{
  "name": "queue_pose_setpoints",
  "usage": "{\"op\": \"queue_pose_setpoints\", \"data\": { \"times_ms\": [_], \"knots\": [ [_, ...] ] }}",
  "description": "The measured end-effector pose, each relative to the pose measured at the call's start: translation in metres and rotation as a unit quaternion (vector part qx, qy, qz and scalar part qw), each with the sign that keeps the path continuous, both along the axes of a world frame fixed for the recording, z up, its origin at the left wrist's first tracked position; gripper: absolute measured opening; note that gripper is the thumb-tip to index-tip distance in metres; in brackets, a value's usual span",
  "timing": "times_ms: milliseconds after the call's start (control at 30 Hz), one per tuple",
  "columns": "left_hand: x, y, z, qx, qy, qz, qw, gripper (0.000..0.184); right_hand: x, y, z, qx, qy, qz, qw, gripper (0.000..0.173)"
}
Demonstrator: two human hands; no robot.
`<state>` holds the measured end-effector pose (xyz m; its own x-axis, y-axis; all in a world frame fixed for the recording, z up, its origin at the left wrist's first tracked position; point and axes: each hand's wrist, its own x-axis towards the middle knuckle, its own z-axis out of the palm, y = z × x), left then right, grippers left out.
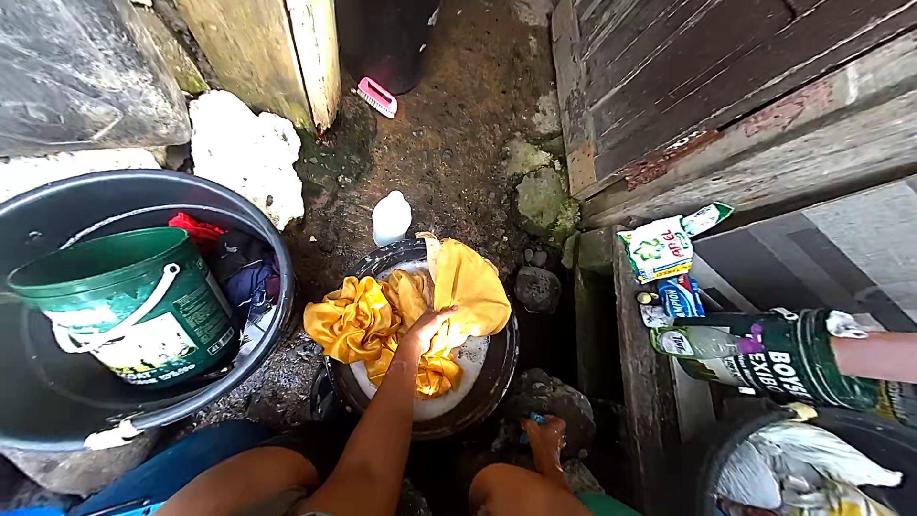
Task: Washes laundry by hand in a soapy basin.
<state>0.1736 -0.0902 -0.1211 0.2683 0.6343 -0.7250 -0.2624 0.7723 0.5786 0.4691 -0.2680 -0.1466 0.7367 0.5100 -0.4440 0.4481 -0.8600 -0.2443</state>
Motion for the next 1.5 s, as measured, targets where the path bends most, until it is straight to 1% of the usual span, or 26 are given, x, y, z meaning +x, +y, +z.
{"op": "queue_pose_setpoints", "data": {
  "times_ms": [200,333,500,600,633,700,733,800,833,867,900,933,1000,1067,1100,1133,1167,1200,1233,1267,1300,1333,1367,1400,1433,1500],
  "knots": [
    [0.001,0.003,-0.003,-0.002,-0.007,-0.004,1.0,0.064,0.004,-0.002,-0.004,0.018,-0.02,0.013,1.0,0.067],
    [-0.002,0.001,0.003,-0.018,0.004,-0.007,1.0,0.059,0.006,-0.004,-0.009,0.036,-0.015,0.012,0.999,0.065],
    [0.001,0.0,-0.004,-0.016,0.005,-0.007,1.0,0.056,0.008,-0.003,-0.003,0.082,0.04,-0.073,0.993,0.059],
    [-0.002,0.0,-0.001,-0.018,-0.001,-0.007,1.0,0.056,0.0,0.0,0.004,0.129,0.072,-0.125,0.981,0.046],
    [-0.002,0.0,0.001,-0.017,-0.004,-0.007,1.0,0.056,-0.002,0.002,0.009,0.14,0.082,-0.142,0.977,0.044],
    [-0.004,0.0,0.001,-0.016,-0.012,-0.004,1.0,0.056,-0.005,0.009,0.019,0.177,0.119,-0.19,0.958,0.042],
    [-0.004,0.0,0.001,-0.013,-0.017,-0.003,1.0,0.056,-0.003,0.015,0.024,0.207,0.147,-0.218,0.942,0.037],
    [-0.005,0.0,0.001,-0.011,-0.024,-0.006,1.0,0.055,0.003,0.03,0.036,0.28,0.235,-0.272,0.89,0.019],
    [-0.006,0.0,0.001,-0.01,-0.025,-0.005,1.0,0.054,0.005,0.04,0.045,0.315,0.292,-0.286,0.856,0.014],
    [-0.007,0.0,0.002,-0.01,-0.026,-0.004,1.0,0.054,0.007,0.049,0.055,0.343,0.348,-0.283,0.825,0.015],
    [-0.007,0.0,0.004,-0.009,-0.023,-0.001,1.0,0.053,0.006,0.06,0.065,0.362,0.398,-0.265,0.8,0.019],
    [-0.008,0.0,0.006,-0.008,-0.02,0.002,1.0,0.052,0.004,0.071,0.075,0.376,0.447,-0.232,0.778,0.028],
    [-0.006,0.0,0.008,-0.008,-0.018,0.004,1.0,0.053,-0.004,0.094,0.091,0.394,0.534,-0.142,0.735,0.046],
    [-0.005,0.001,0.008,-0.01,-0.015,0.001,1.0,0.052,-0.021,0.12,0.103,0.392,0.59,-0.081,0.702,0.052],
    [-0.004,0.002,0.009,-0.012,-0.011,0.004,1.0,0.052,-0.031,0.133,0.106,0.381,0.603,-0.065,0.698,0.055],
    [-0.004,0.002,0.011,-0.011,-0.006,0.008,1.0,0.052,-0.041,0.146,0.107,0.365,0.602,-0.048,0.708,0.055],
    [-0.004,0.002,0.014,-0.006,-0.005,0.009,1.0,0.052,-0.053,0.157,0.107,0.347,0.583,-0.02,0.734,0.052],
    [-0.005,0.002,0.016,0.001,-0.011,0.009,1.0,0.053,-0.066,0.165,0.107,0.328,0.539,0.034,0.775,0.049],
    [-0.004,0.002,0.018,0.009,-0.022,0.011,1.0,0.054,-0.08,0.171,0.106,0.305,0.466,0.117,0.823,0.048],
    [-0.004,0.002,0.02,0.012,-0.037,0.016,0.999,0.052,-0.095,0.176,0.105,0.275,0.371,0.215,0.861,0.049],
    [-0.003,0.003,0.021,0.006,-0.049,0.025,0.998,0.05,-0.112,0.178,0.102,0.24,0.269,0.317,0.877,0.05],
    [-0.001,0.004,0.023,-0.004,-0.056,0.034,0.998,0.048,-0.128,0.177,0.098,0.202,0.169,0.419,0.869,0.051],
    [0.001,0.005,0.026,-0.02,-0.057,0.047,0.997,0.045,-0.141,0.177,0.089,0.181,0.074,0.504,0.841,0.051],
    [0.004,0.008,0.027,-0.039,-0.054,0.064,0.996,0.04,-0.149,0.176,0.074,0.188,0.011,0.557,0.809,0.051],
    [0.006,0.008,0.025,-0.055,-0.055,0.073,0.994,0.037,-0.15,0.176,0.06,0.199,-0.019,0.576,0.793,0.05],
    [0.006,0.007,0.02,-0.085,-0.077,0.096,0.989,0.037,-0.152,0.18,0.046,0.213,-0.033,0.565,0.797,0.048]
  ]
}}
